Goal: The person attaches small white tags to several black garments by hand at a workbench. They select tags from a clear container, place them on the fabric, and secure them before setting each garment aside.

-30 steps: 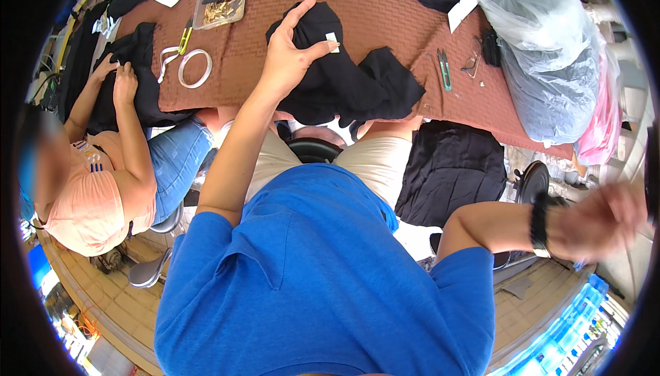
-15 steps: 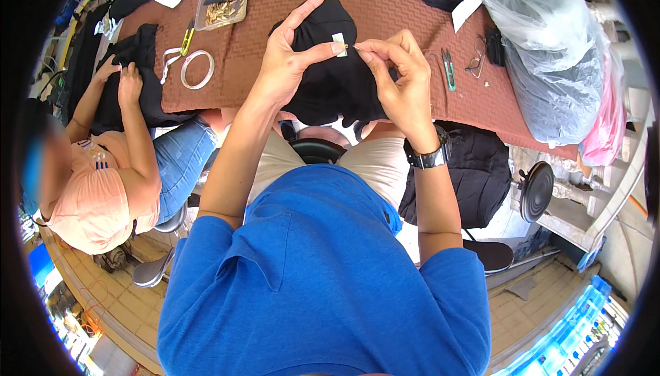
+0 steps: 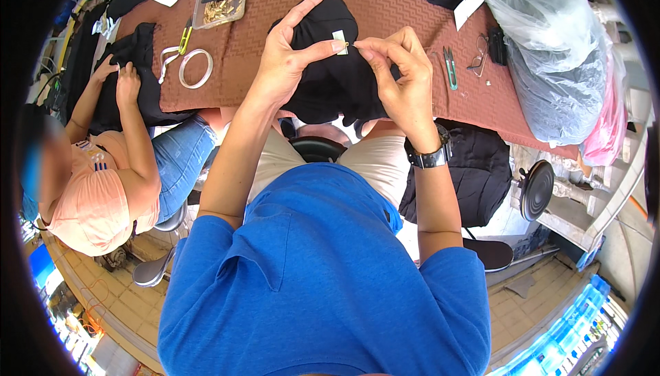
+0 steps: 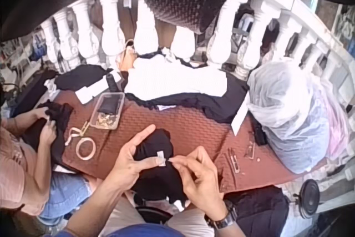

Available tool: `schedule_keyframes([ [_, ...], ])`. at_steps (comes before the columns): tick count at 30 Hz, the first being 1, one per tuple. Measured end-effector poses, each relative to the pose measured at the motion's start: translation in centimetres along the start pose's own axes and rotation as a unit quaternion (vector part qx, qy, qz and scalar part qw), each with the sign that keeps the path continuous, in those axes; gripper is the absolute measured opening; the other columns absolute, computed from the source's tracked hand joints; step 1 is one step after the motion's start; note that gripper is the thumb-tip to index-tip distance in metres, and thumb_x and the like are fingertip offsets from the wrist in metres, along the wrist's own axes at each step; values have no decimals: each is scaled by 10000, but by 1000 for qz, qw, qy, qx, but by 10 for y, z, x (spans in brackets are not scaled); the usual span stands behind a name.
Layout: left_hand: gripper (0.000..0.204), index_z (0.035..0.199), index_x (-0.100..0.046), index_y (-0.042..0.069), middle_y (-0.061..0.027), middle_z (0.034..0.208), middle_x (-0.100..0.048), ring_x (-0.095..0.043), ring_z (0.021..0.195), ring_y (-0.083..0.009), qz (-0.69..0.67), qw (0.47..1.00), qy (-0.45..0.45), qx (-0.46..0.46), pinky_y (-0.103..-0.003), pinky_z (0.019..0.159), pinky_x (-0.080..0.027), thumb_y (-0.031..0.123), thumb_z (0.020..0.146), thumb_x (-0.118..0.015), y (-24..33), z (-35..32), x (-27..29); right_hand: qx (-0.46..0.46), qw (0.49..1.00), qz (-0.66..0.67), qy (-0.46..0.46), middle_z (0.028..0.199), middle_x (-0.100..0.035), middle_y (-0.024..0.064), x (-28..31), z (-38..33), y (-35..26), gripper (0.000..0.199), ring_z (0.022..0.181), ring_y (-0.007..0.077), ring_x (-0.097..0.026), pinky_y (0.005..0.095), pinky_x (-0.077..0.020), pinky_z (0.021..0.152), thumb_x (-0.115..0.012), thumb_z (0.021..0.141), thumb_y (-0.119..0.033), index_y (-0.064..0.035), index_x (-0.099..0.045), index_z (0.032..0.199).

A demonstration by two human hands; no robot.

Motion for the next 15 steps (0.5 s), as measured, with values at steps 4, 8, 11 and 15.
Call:
schedule_keyframes([
  [4,761,1486,-463,12,-111,1214,-681,-662,1087,-145,1,1000,2,3,-289,991,-517,-75,793,-764,0,0,0,-7,1000,-2,-3,796,-542,57,0,-1,0,159,672,164,-547,293,-439,592,-719,866,24,-41,-773,1001],
  [8,760,1485,-465,10,-112,1216,-680,-662,1088,-147,1,1000,2,2,-292,992,-518,-74,792,-765,0,0,-1,-4,1000,-1,-3,791,-540,60,-1,0,1,159,666,166,-538,296,-432,585,-719,862,28,-40,-772,996],
  [11,758,1482,-468,8,-113,1217,-679,-662,1088,-148,3,1000,1,5,-294,993,-519,-75,790,-766,-1,0,-1,-4,1000,-2,-2,789,-538,64,-1,-1,1,160,662,169,-531,300,-428,583,-717,858,32,-37,-770,993],
  [15,756,1478,-472,7,-114,1218,-678,-663,1087,-149,4,1000,2,7,-295,994,-519,-74,788,-769,-1,-1,-1,-7,1000,-10,-5,786,-536,70,-2,-1,2,161,660,177,-528,307,-429,585,-719,854,34,-35,-768,991],
])
Point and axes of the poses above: each hand's wrist, its own z-axis towards the middle knuckle, its own x-axis out of the back of the hand, y = z × x, the point moved 5 cm from there along z, towards the middle knuckle
